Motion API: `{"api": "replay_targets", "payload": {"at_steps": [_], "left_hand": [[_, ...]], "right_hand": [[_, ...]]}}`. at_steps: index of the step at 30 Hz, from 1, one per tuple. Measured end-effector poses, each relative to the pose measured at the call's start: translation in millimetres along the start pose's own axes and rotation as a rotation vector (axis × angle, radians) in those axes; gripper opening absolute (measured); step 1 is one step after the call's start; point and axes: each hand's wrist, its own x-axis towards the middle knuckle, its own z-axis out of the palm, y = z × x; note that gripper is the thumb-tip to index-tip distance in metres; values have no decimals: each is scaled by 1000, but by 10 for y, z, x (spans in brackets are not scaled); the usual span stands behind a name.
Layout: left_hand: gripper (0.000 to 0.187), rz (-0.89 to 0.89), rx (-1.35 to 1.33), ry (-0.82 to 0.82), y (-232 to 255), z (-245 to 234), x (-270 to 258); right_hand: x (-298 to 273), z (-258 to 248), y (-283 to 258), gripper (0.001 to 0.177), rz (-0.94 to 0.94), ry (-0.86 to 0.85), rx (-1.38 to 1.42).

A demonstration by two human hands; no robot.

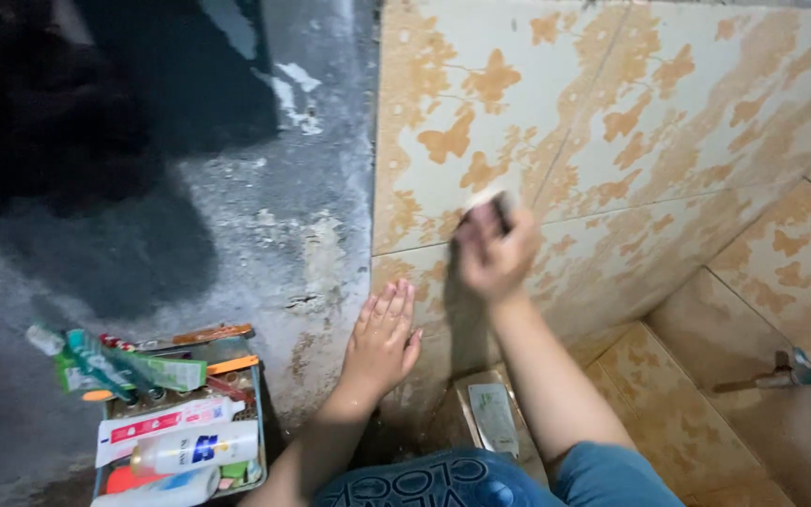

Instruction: Scrubbing and cleaning the bathroom wall and floor tiles using a sponge.

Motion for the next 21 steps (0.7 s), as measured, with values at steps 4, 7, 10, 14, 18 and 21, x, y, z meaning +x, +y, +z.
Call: {"api": "replay_targets", "payload": {"at_steps": [4, 7, 10, 14, 18, 21], "left_hand": [[66, -13, -73, -2, -123, 8, -75], [64, 15, -10, 37, -113, -51, -153], [71, -4, -60, -9, -85, -119, -104], [71, -62, -112, -20, 22, -103, -99], [72, -120, -122, 15, 90, -80, -70], [70, -146, -105, 18, 127, -5, -115]], "right_hand": [[-779, 98, -293, 29, -89, -295, 148], [-892, 34, -152, 34, -261, -178, 155], [-473, -74, 205, 21, 596, -683, 414], [103, -145, 304, 44, 21, 11, -113], [191, -159, -223, 5, 572, -347, 473], [-61, -301, -500, 19, 79, -521, 437]]}}
